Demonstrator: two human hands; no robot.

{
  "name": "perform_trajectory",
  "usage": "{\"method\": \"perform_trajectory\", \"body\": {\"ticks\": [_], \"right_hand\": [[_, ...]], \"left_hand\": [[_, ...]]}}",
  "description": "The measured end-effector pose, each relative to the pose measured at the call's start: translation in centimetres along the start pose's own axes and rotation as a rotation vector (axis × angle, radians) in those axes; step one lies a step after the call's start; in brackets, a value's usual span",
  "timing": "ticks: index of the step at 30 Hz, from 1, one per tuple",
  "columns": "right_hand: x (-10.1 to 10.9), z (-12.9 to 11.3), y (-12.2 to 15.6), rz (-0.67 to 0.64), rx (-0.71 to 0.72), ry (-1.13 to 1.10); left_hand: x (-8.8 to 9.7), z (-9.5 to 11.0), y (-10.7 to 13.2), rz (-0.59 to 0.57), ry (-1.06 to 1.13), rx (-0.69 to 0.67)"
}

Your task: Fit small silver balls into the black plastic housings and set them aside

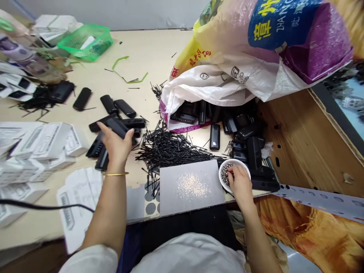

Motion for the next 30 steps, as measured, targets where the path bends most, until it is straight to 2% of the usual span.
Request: {"method": "perform_trajectory", "body": {"ticks": [1,2,3,5,6,8,10,11,13,15,18,20,21,23,24,26,28,30], "right_hand": [[0.0,0.0,0.0,-0.019,-0.006,-0.004],[0.0,0.0,-0.1,-0.037,-0.013,-0.007],[0.1,0.0,-0.2,-0.053,-0.023,-0.006],[0.1,0.0,-0.3,-0.065,-0.049,-0.003],[0.2,0.0,-0.4,-0.06,-0.059,-0.01],[0.6,0.0,-0.5,-0.035,-0.076,-0.068],[1.0,0.1,-0.5,-0.021,-0.094,-0.205],[1.3,0.1,-0.5,-0.025,-0.107,-0.288],[1.8,0.1,-0.3,-0.03,-0.137,-0.439],[2.1,0.0,-0.2,-0.013,-0.17,-0.549],[2.3,-0.5,0.2,0.01,-0.206,-0.713],[2.2,-1.1,0.3,-0.002,-0.219,-0.862],[2.2,-1.6,0.4,-0.012,-0.225,-0.941],[2.2,-2.6,0.5,-0.025,-0.25,-1.093],[2.1,-3.1,0.6,-0.026,-0.267,-1.156],[1.9,-4.2,0.7,-0.022,-0.294,-1.252],[1.6,-5.2,0.8,0.002,-0.305,-1.314],[1.3,-6.2,1.0,0.044,-0.292,-1.345]], "left_hand": [[-0.8,1.2,0.2,0.032,-0.155,-0.113],[-2.3,2.7,1.1,0.003,-0.218,-0.187],[-4.4,4.5,2.6,-0.131,-0.211,-0.244],[-9.3,8.2,6.6,-0.471,-0.155,-0.388],[-11.8,9.8,8.7,-0.657,-0.244,-0.439],[-15.4,11.6,11.5,-0.877,-0.405,-0.398],[-16.9,11.9,12.6,-0.959,-0.482,-0.338],[-16.9,11.6,12.6,-0.957,-0.481,-0.329],[-15.7,10.5,12.1,-0.895,-0.434,-0.377],[-13.3,9.3,11.7,-0.802,-0.317,-0.504],[-9.0,7.9,12.0,-0.677,-0.029,-0.721],[-6.5,7.2,12.7,-0.643,0.163,-0.716],[-5.5,6.9,13.1,-0.649,0.258,-0.646],[-4.4,6.1,14.1,-0.687,0.499,-0.372],[-4.2,5.8,14.6,-0.709,0.661,-0.174],[-4.3,5.2,15.8,-0.734,1.008,0.304],[-4.7,4.9,16.9,-0.703,1.234,0.765],[-4.9,4.8,17.7,-0.662,1.301,1.052]]}}
Point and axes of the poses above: each hand's wrist, its own y-axis away from the middle knuckle, its own x-axis out of the back of the hand, z = x × y, the point moved 2 cm from there along -y, towards the middle knuckle, and after that the axes turned 1 degree about -z, right-handed, at the moved point
